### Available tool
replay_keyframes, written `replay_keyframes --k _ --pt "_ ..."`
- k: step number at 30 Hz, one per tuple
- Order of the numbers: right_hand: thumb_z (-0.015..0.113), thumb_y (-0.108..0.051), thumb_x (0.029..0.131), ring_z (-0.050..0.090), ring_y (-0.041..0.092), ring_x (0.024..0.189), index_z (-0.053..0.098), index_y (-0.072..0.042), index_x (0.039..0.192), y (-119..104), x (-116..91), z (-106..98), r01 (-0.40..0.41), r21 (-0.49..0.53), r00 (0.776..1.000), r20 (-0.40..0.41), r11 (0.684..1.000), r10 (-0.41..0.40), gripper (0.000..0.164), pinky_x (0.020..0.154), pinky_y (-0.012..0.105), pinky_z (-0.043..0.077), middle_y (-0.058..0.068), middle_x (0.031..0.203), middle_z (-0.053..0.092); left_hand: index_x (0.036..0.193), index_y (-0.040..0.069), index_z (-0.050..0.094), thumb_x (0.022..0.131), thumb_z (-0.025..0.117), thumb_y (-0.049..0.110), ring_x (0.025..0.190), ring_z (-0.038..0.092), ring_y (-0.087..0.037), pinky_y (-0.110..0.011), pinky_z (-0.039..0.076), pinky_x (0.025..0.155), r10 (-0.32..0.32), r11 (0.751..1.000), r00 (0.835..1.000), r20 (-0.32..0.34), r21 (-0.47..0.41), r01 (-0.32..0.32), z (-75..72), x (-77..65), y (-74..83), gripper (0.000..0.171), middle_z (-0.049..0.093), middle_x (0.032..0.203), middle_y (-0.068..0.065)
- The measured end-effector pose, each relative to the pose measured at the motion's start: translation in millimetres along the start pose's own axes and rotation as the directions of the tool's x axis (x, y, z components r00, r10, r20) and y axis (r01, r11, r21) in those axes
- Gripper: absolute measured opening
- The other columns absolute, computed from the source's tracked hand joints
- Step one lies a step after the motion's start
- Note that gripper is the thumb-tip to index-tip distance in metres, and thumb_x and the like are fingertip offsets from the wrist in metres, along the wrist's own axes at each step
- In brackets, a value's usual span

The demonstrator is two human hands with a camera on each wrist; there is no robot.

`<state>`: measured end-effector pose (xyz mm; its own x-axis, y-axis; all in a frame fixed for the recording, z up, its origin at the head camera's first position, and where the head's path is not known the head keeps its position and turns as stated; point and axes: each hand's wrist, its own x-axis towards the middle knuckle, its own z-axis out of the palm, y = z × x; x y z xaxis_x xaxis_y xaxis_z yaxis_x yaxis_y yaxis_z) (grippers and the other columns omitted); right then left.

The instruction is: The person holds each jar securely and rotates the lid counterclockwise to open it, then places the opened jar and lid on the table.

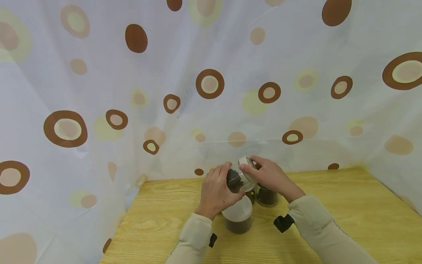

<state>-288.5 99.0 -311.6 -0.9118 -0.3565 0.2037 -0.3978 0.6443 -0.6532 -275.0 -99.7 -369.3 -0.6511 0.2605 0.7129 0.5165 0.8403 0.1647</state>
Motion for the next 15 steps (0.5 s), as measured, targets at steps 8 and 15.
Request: replay_keyframes --k 8,15 --pt "0.062 -0.046 0.095 0.06 0.03 0.103 0.036 -0.008 0.153 -5.2 -1.0 -7.2 0.12 0.01 0.992 0.047 0.993 -0.121 0.074 0.08 0.042 0.054 0.021 0.142 0.051 0.135 0.006 0.055 0.065 0.088 0.049 0.102 0.068 -0.019 -0.033 0.059 0.082 -0.033 0.996 0.999 0.014 -0.086 0.034 -5.4 -2.1 0.2 0.089 0.069 0.118 -0.006" --pt "0.062 -0.042 0.096 0.062 0.031 0.104 0.032 -0.007 0.154 0.8 -0.2 -1.9 0.113 0.078 0.989 0.082 0.991 -0.119 0.075 0.078 0.039 0.056 0.024 0.143 0.049 0.137 0.007 0.054 0.067 0.087 0.049 0.105 0.068 -0.021 -0.035 0.059 0.084 -0.015 0.999 0.999 0.043 -0.045 0.017 -5.5 -3.4 -2.2 0.088 0.067 0.125 -0.007"
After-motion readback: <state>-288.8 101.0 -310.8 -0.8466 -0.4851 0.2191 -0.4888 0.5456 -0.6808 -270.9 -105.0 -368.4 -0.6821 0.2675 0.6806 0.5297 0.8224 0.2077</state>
